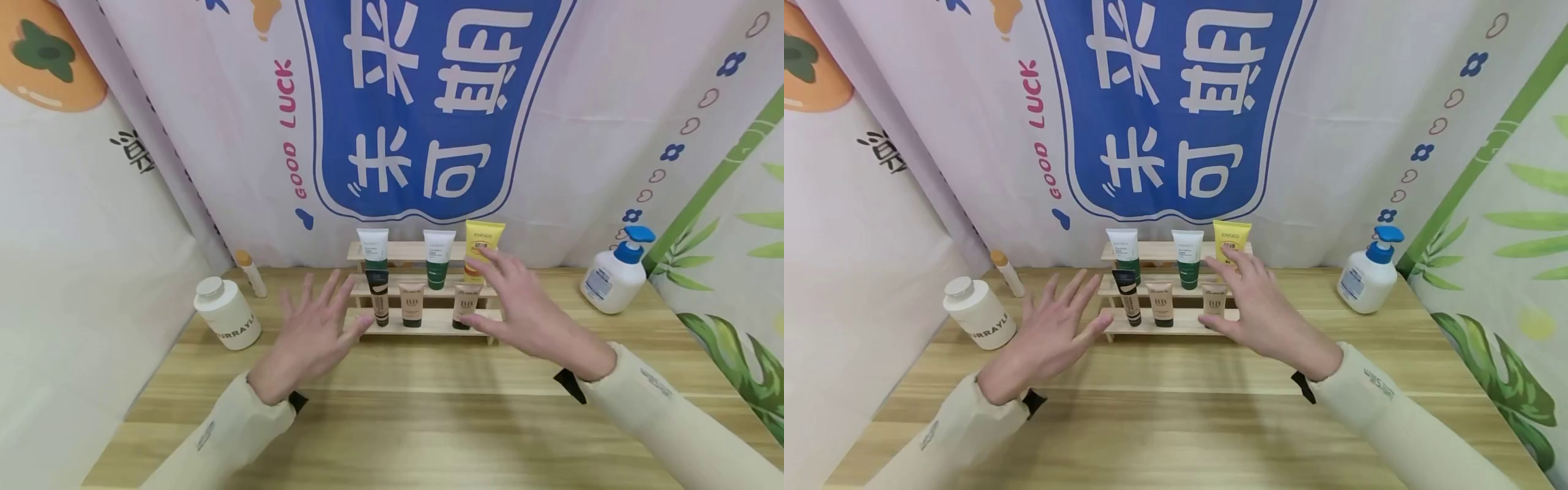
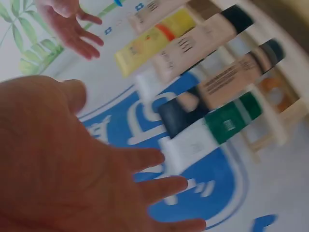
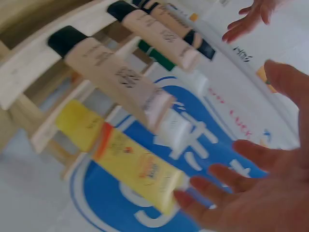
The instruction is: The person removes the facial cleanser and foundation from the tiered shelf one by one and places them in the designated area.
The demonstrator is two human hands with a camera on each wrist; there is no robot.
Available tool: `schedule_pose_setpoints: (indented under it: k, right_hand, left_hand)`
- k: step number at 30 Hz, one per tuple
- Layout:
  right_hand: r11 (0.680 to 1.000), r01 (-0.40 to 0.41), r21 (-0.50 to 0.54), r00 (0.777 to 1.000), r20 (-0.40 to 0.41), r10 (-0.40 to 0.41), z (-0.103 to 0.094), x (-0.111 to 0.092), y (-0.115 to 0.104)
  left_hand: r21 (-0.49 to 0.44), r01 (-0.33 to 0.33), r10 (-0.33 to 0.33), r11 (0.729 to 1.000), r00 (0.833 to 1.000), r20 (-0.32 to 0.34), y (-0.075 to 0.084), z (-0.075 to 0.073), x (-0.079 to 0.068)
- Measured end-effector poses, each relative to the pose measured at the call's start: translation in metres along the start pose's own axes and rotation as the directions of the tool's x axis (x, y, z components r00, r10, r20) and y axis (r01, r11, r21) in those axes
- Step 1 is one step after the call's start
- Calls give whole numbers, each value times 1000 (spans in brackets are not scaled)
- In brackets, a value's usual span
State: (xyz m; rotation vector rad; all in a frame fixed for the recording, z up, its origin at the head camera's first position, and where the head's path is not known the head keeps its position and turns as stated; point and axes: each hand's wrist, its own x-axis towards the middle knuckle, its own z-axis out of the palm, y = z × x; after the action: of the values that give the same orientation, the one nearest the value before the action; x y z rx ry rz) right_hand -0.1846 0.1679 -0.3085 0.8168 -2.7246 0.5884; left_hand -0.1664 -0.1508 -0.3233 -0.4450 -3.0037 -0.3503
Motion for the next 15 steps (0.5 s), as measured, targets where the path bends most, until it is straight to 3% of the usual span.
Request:
schedule_pose_setpoints:
  k: [4, 7, 15]
  right_hand:
    - [988, 77, 135, 988, -143, -57, 12, 3, 19]
    - [974, 112, 198, 976, -206, -71, 25, 4, 32]
    - [958, 114, 262, 954, -297, -33, 58, 6, 54]
  left_hand:
    - [-55, -15, 11, 998, 998, -58, -19, 15, 8]
    - [-134, 2, -12, 991, 997, -75, -37, 30, 18]
    - [-274, 72, -62, 959, 997, 42, -72, 66, 38]
